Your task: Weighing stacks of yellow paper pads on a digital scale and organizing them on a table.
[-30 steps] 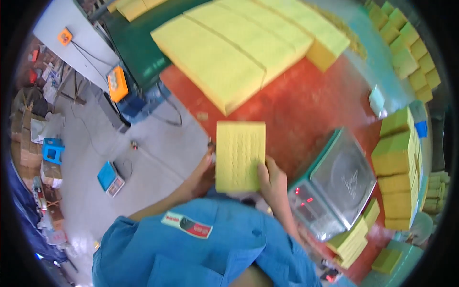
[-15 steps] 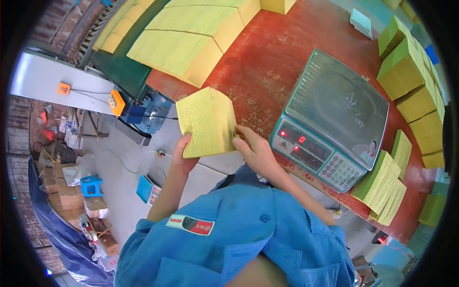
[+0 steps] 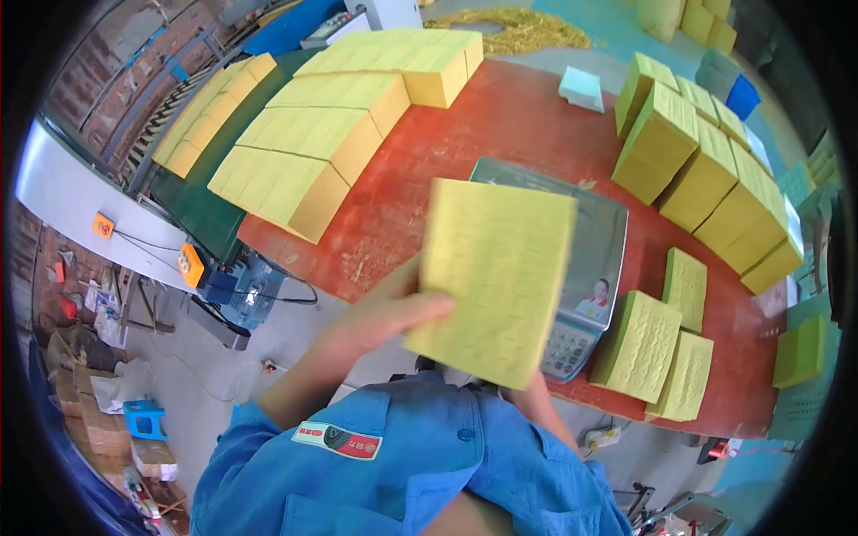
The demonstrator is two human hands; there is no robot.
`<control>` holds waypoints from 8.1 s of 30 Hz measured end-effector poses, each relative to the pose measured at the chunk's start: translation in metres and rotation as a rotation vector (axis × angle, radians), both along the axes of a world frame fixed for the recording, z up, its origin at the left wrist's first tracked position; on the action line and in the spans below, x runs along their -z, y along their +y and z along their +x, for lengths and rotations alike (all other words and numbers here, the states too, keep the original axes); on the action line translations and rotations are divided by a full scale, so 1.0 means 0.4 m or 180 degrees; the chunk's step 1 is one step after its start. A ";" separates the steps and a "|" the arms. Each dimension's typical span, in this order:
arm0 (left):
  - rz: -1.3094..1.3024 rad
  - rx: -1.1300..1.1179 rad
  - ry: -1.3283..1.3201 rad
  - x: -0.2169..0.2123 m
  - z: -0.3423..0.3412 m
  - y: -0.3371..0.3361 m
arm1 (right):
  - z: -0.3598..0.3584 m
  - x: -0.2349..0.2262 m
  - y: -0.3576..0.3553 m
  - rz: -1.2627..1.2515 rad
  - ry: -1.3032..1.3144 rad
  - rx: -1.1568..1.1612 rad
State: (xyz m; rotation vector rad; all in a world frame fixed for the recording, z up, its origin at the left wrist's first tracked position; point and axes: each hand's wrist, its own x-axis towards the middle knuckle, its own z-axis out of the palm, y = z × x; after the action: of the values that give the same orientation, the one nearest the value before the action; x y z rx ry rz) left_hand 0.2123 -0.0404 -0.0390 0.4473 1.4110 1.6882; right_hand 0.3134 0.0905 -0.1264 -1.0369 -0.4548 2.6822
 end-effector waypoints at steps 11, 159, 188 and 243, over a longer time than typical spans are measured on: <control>0.0355 0.0131 0.0362 0.167 -0.036 0.331 | 0.120 -0.170 0.292 0.4614 -0.0443 0.0739; -0.0218 0.0634 0.1101 -0.074 -0.222 0.259 | 0.017 -0.119 0.353 0.3705 -0.0038 0.0487; 0.0486 -0.1437 -0.0813 0.194 -0.350 -0.247 | 0.346 -0.004 0.192 0.2919 0.0143 0.0811; 0.0781 0.0679 0.6474 -0.257 -0.226 0.283 | 0.377 -0.020 0.055 0.2244 -0.0012 0.1079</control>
State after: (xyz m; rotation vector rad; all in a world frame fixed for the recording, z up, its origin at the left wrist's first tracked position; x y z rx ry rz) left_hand 0.1219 0.0727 0.0638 2.7829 2.0981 0.7915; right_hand 0.4643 0.1125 -0.1186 -0.8048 -1.0212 1.9754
